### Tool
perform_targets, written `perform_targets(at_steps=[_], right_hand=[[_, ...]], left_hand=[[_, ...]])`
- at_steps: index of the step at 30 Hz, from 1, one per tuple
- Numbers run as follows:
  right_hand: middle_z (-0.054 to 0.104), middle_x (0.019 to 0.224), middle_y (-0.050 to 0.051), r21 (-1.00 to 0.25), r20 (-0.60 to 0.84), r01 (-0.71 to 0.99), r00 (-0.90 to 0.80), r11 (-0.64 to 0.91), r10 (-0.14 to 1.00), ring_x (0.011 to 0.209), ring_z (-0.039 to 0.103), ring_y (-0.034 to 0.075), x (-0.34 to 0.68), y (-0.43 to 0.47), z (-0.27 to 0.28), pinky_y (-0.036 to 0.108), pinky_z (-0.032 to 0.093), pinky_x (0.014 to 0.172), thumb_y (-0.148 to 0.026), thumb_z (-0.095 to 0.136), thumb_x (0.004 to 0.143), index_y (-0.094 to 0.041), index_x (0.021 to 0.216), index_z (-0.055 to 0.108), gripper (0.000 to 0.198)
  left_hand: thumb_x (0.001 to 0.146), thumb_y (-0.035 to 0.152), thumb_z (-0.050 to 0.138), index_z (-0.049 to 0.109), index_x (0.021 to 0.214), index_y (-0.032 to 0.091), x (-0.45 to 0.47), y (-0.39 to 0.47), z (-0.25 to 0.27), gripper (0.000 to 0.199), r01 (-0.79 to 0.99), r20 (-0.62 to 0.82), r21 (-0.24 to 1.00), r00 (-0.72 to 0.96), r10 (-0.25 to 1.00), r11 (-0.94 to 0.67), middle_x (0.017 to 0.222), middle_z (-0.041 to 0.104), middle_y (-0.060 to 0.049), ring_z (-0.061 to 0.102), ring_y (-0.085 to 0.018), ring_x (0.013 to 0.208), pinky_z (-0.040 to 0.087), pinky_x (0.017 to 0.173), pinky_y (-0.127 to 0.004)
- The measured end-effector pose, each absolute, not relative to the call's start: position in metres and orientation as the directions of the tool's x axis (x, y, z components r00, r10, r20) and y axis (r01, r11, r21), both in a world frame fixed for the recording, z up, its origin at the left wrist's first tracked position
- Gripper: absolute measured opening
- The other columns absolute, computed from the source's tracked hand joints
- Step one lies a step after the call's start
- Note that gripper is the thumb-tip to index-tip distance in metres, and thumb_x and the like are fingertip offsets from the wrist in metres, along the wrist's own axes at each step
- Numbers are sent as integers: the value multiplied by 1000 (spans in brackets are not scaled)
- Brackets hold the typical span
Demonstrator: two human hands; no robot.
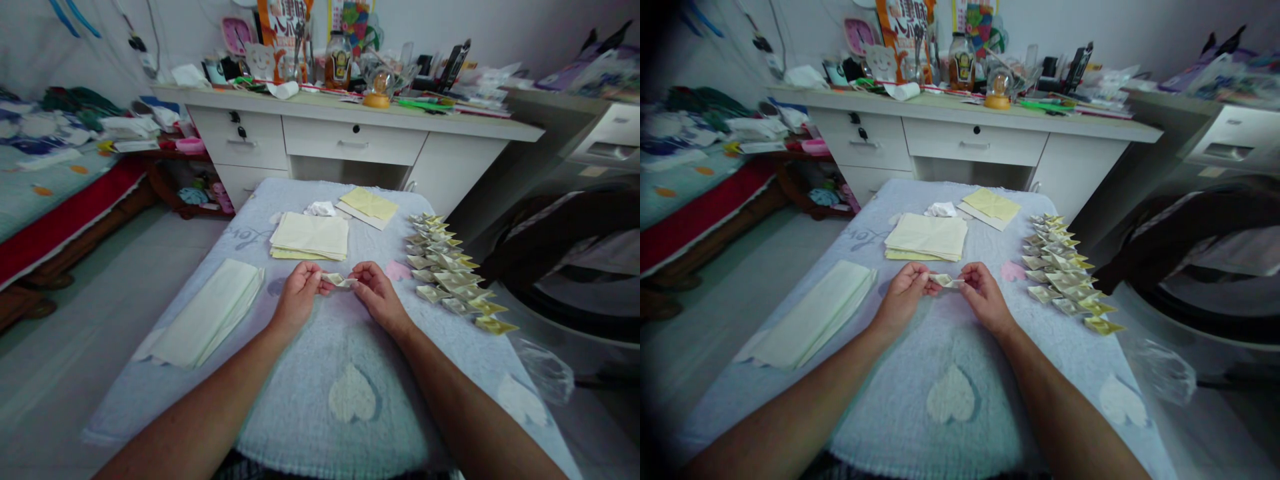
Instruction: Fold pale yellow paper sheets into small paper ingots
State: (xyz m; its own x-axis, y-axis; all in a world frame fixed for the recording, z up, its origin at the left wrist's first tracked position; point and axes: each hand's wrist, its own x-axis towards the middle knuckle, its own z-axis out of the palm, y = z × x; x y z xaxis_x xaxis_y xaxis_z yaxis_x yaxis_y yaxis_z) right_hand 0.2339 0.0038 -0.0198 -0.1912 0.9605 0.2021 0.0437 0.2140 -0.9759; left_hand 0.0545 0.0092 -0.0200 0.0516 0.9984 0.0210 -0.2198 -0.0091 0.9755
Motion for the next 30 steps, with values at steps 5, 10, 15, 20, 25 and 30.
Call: perform_targets(at_steps=[5,10,15,20,25,30], right_hand=[[61,101,5,-899,277,289,-209,330,938,97,56,20,234,2,-24,35,41,89,-30,68,76,-21,110,55,37],[62,82,2,-921,216,285,-195,265,957,77,56,16,234,4,-24,29,42,73,-34,64,82,-19,89,64,16],[58,71,-1,-940,193,244,-199,240,961,66,51,13,236,4,-19,25,39,63,-39,64,82,-19,79,64,20],[60,73,0,-897,224,319,-267,305,937,73,54,15,234,1,-13,27,41,70,-34,64,83,-19,75,65,17],[64,86,2,-919,165,300,-293,255,942,75,55,14,234,-1,-12,27,42,70,-36,65,82,-19,94,64,21],[60,76,0,-929,143,279,-338,244,930,71,53,13,237,1,-11,24,40,65,-39,62,85,-18,86,64,21]], left_hand=[[86,34,58,50,87,18,57,6,-19,18,-215,50,976,113,992,-24,83,68,-3,65,-13,68,53,67,-27],[87,35,57,48,89,18,55,3,-15,19,-225,34,974,176,984,7,90,68,-4,65,-13,68,52,68,-28],[80,35,64,53,101,19,50,-1,-12,28,-34,88,996,228,970,-82,96,68,-5,64,-16,82,48,68,-26],[77,33,67,68,90,17,53,-2,-11,21,264,116,949,219,969,-173,89,70,-3,63,-17,81,46,69,-25],[78,31,65,70,79,16,51,1,-13,16,266,110,951,183,977,-157,75,69,0,60,-13,66,45,62,-23],[76,31,66,69,77,15,47,1,-15,15,229,84,966,160,984,-120,70,65,1,55,-11,59,42,57,-22]])
